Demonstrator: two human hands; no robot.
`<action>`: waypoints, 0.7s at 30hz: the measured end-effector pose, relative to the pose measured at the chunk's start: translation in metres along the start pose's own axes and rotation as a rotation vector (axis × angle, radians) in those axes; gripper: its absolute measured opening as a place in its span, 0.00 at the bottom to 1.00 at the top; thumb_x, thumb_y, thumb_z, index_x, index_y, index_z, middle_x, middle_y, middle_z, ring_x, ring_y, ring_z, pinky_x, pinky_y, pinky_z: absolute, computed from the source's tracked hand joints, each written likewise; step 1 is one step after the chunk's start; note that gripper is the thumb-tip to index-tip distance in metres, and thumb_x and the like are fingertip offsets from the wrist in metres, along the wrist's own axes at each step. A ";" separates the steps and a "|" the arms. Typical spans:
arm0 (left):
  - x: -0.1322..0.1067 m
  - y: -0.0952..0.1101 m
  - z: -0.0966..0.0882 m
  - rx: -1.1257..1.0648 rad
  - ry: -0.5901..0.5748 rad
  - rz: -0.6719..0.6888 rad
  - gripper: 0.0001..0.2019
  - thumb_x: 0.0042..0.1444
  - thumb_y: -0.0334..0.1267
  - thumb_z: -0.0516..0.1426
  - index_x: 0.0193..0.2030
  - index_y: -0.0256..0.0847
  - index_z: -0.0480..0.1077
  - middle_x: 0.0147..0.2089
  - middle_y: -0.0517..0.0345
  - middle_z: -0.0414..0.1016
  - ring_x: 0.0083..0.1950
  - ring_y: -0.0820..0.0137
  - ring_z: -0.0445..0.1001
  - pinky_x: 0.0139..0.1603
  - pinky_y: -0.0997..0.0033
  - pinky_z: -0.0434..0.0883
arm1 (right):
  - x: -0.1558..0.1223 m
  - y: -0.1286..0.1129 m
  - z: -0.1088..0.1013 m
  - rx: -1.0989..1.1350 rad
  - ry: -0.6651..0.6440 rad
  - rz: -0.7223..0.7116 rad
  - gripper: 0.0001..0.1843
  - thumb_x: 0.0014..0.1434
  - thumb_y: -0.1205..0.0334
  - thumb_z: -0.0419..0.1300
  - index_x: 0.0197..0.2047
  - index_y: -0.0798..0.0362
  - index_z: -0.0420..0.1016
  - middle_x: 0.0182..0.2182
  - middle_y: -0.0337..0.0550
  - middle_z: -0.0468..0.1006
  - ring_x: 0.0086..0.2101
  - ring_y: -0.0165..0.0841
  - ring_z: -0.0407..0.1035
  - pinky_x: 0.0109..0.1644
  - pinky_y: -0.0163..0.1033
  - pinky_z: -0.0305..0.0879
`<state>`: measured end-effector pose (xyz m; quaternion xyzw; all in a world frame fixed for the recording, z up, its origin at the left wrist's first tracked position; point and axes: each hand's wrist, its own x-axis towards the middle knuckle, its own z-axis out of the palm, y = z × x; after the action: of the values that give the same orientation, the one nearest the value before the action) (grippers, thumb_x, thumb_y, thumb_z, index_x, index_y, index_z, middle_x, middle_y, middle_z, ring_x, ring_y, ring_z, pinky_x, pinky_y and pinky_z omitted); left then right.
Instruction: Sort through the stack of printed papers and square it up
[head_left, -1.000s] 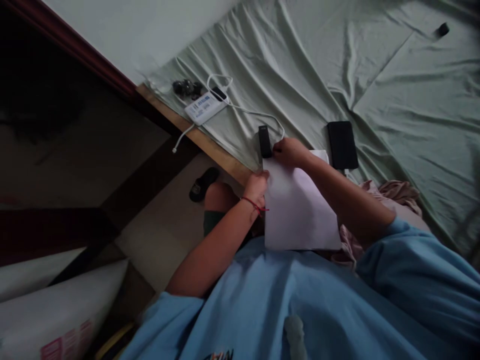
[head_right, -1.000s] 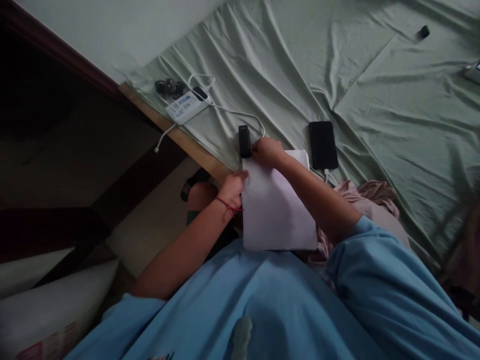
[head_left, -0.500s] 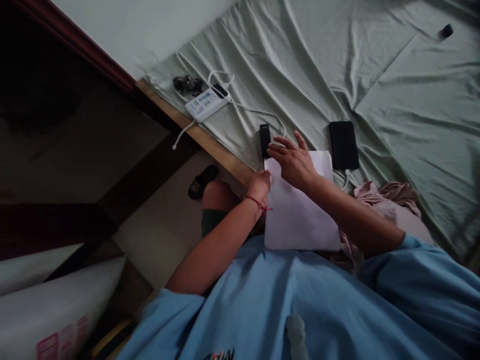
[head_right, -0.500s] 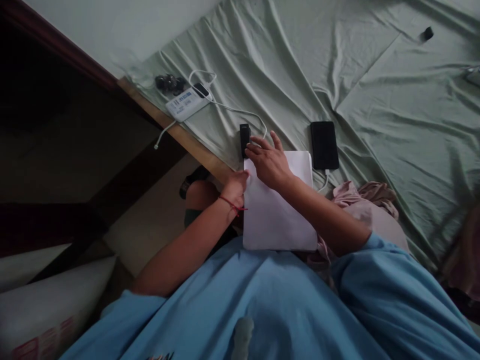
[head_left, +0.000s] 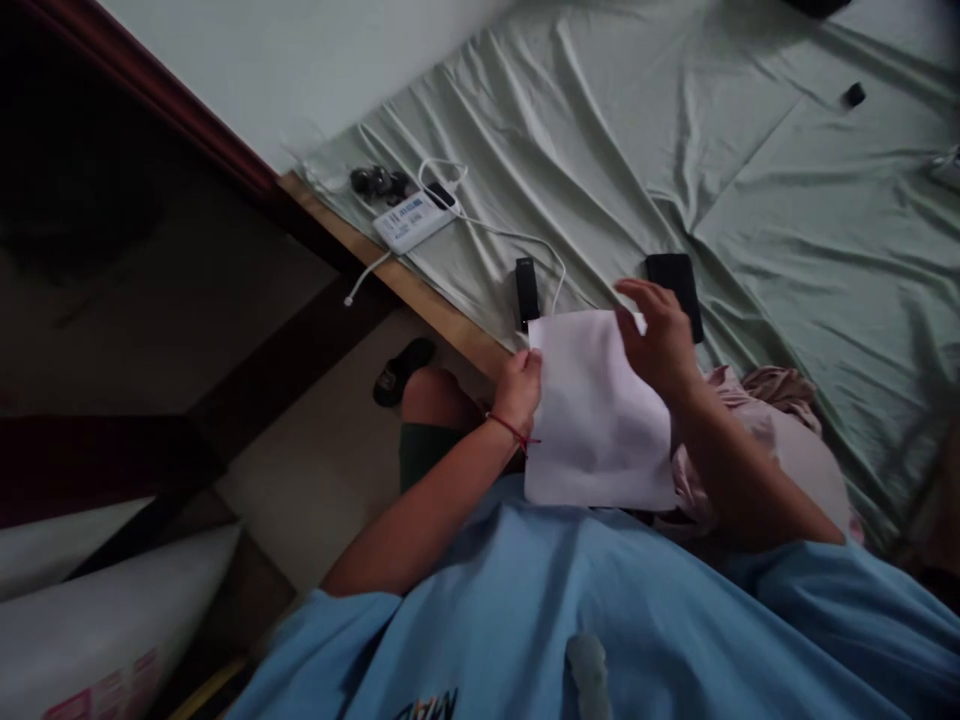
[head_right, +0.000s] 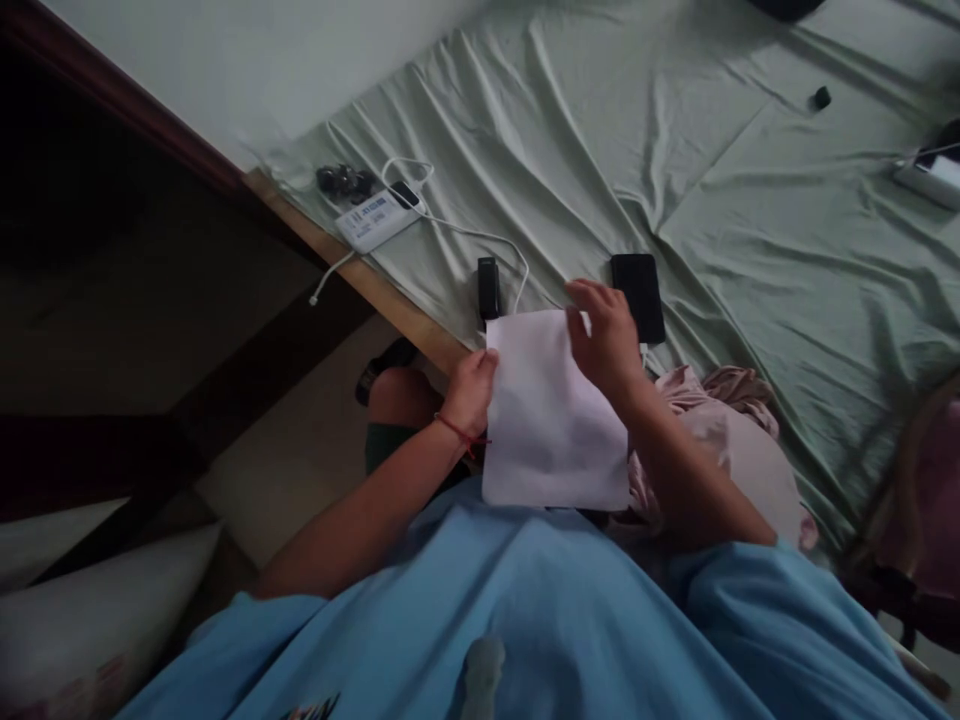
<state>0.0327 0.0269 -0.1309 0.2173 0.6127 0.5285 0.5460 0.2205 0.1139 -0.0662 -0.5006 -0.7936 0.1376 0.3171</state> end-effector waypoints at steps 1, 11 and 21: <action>-0.005 0.003 -0.001 0.016 -0.009 0.021 0.16 0.69 0.42 0.60 0.30 0.38 0.68 0.27 0.61 0.63 0.29 0.72 0.61 0.32 0.72 0.60 | -0.011 0.010 -0.011 0.000 0.043 0.077 0.20 0.69 0.58 0.55 0.60 0.51 0.79 0.57 0.56 0.82 0.55 0.48 0.76 0.62 0.61 0.71; -0.004 0.021 -0.008 -0.163 0.007 0.107 0.10 0.69 0.42 0.61 0.38 0.38 0.75 0.38 0.58 0.74 0.38 0.73 0.70 0.44 0.74 0.68 | -0.095 0.022 -0.045 0.672 -0.162 0.711 0.23 0.63 0.35 0.63 0.51 0.42 0.79 0.37 0.42 0.82 0.32 0.38 0.74 0.33 0.43 0.70; -0.011 0.020 -0.023 0.049 -0.255 0.158 0.32 0.54 0.71 0.65 0.38 0.38 0.73 0.34 0.54 0.74 0.39 0.65 0.74 0.42 0.66 0.71 | -0.083 0.029 -0.009 0.805 0.079 0.701 0.21 0.59 0.38 0.67 0.33 0.47 0.71 0.25 0.34 0.66 0.23 0.28 0.55 0.26 0.36 0.53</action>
<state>0.0094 0.0149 -0.1119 0.3433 0.5320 0.5229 0.5708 0.2715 0.0534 -0.1048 -0.5792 -0.4506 0.5101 0.4486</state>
